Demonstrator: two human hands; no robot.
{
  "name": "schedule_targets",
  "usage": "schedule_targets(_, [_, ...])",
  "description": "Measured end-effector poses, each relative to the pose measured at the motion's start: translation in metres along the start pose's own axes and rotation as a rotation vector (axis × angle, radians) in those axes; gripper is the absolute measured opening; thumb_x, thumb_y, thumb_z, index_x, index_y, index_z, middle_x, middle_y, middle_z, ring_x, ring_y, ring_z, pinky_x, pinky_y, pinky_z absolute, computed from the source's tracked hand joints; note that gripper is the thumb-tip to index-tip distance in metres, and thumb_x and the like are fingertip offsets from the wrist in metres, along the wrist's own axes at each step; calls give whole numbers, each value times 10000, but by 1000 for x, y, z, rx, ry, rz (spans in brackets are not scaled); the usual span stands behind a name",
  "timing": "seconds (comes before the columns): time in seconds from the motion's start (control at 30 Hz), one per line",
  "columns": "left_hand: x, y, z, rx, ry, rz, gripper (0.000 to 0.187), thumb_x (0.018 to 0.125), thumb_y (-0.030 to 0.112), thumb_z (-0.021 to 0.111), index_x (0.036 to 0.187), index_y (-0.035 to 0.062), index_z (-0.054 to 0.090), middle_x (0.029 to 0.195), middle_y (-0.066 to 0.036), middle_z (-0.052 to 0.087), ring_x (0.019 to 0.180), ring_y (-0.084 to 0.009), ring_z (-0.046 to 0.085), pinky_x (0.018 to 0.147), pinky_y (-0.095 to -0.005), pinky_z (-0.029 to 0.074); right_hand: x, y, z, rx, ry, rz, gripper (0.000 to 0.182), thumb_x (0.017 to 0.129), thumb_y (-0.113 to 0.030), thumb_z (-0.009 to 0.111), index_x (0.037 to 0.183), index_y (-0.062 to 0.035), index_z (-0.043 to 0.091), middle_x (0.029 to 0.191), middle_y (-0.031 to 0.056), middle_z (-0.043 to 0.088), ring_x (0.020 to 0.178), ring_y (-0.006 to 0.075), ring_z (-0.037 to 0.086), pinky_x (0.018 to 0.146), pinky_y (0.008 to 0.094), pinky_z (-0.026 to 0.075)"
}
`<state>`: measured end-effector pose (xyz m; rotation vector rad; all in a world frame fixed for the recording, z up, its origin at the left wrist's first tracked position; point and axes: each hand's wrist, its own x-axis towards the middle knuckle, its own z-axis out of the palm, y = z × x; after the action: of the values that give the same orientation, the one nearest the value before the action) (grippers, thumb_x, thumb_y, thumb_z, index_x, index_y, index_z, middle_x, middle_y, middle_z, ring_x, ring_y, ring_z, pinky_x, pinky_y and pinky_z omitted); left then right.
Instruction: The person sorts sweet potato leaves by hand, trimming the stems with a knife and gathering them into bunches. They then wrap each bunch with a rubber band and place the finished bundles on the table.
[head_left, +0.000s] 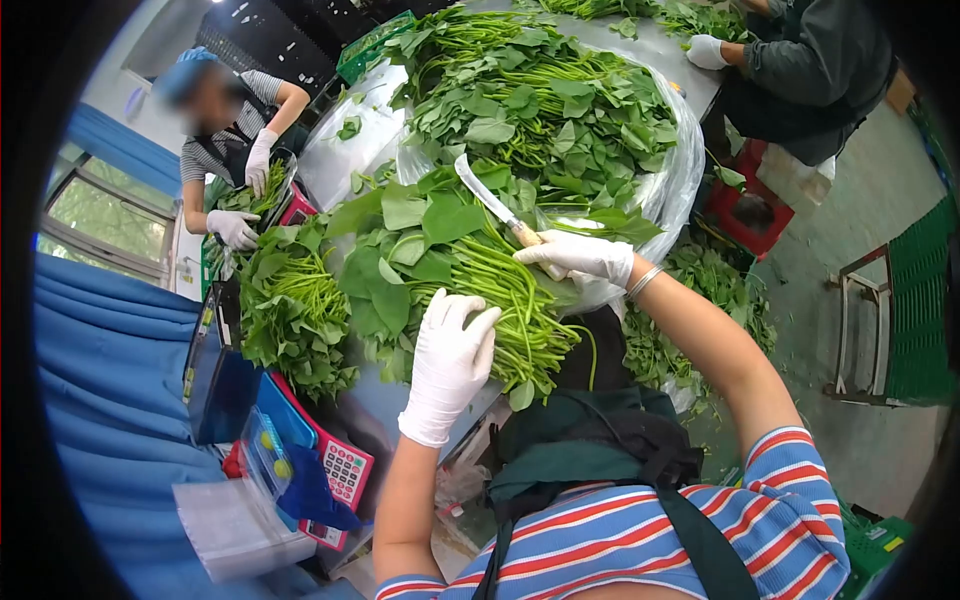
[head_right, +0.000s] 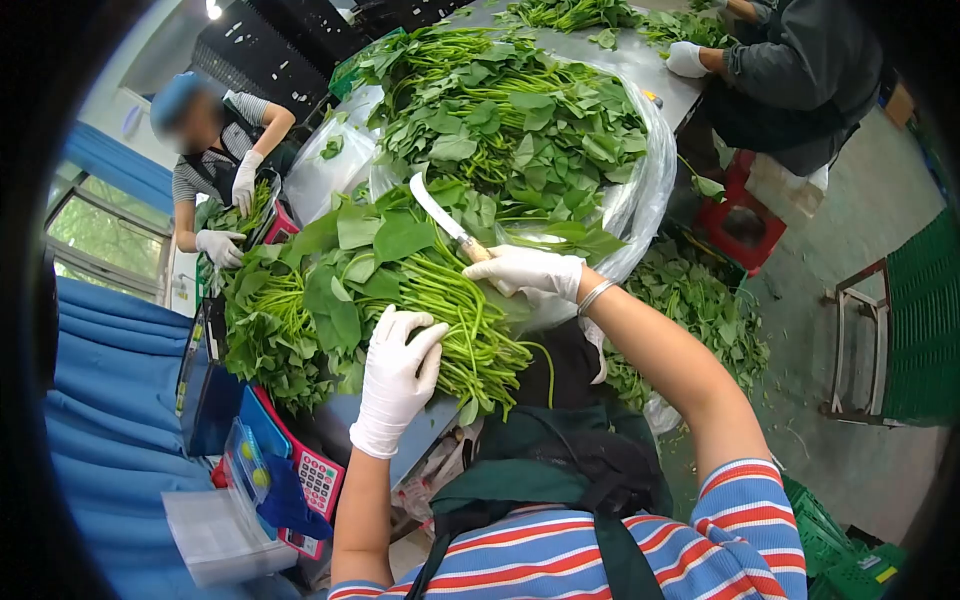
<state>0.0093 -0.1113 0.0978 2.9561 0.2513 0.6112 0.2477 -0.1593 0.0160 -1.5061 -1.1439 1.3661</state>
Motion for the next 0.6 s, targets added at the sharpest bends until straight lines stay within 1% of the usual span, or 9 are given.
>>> schedule_targets(0.03, [1, 2, 1, -16, -17, -53, 272, 719, 41, 627, 990, 66, 622, 977, -121, 541, 950, -303, 510, 938, -448, 373, -16, -22, 0, 37, -30, -43, 396, 843, -424, 563, 660, -105, 417, 532, -53, 355, 470, 63, 275, 434, 255, 227])
schedule_targets(0.1, [7, 4, -1, -3, -44, -114, 283, 698, 31, 611, 980, 33, 581, 974, -135, 524, 957, -315, 505, 864, -406, 393, -17, -29, 2, 41, -21, -67, 374, 840, -411, 564, 680, -103, 425, 539, -53, 358, 479, 63, 290, 442, 253, 235])
schedule_targets(0.2, [12, 9, -11, -3, -35, -180, 293, 694, 49, 618, 983, 33, 577, 987, -135, 515, 956, -313, 502, 875, -398, 387, -27, -48, 3, -4, -17, -86, 323, 832, -383, 566, 725, -99, 456, 554, -53, 372, 510, 57, 325, 466, 245, 260])
schedule_targets(0.27, [15, 7, -17, -64, 1, -196, 294, 677, 29, 632, 964, 33, 570, 984, -131, 510, 939, -306, 506, 841, -376, 408, -33, -63, 2, -37, 3, -41, 331, 812, -364, 573, 643, -124, 420, 554, -74, 319, 493, 59, 255, 460, 259, 213])
schedule_targets(0.33, [17, -3, -20, -43, 0, -158, 296, 665, 27, 656, 948, 29, 570, 973, -123, 510, 925, -305, 508, 814, -373, 419, -19, -62, 0, 29, -54, -76, 348, 812, -374, 565, 621, -130, 406, 553, -72, 308, 492, 60, 243, 460, 254, 202])
schedule_targets(0.47, [27, -8, -33, 81, -31, -130, 389, 600, 30, 692, 955, 89, 541, 963, -97, 499, 941, -282, 492, 842, -372, 380, -14, -62, -10, 16, -150, -53, 352, 823, -365, 548, 613, -120, 407, 558, -69, 313, 492, 64, 245, 460, 249, 212])
schedule_targets(0.5, [28, -10, -34, 89, -36, -141, 467, 558, 36, 704, 978, 119, 518, 1029, -92, 488, 1018, -284, 458, 893, -385, 342, -10, -59, -8, 77, -149, -55, 354, 828, -365, 545, 618, -113, 412, 569, -67, 328, 497, 64, 262, 463, 250, 228])
schedule_targets(0.53, [30, -10, -37, 87, -36, -143, 467, 558, 36, 704, 978, 119, 518, 1029, -92, 488, 1018, -284, 458, 893, -385, 342, -8, -56, -7, 139, -146, -56, 357, 833, -365, 541, 622, -105, 418, 581, -65, 344, 503, 63, 280, 465, 252, 243])
schedule_targets(0.6, [38, -8, -42, 107, -55, -55, 490, 545, 51, 697, 991, 120, 507, 1117, -96, 464, 1083, -296, 413, 924, -419, 314, -16, -58, -7, 177, -110, -73, 338, 845, -360, 531, 662, -82, 470, 605, -62, 362, 527, 62, 306, 479, 244, 277])
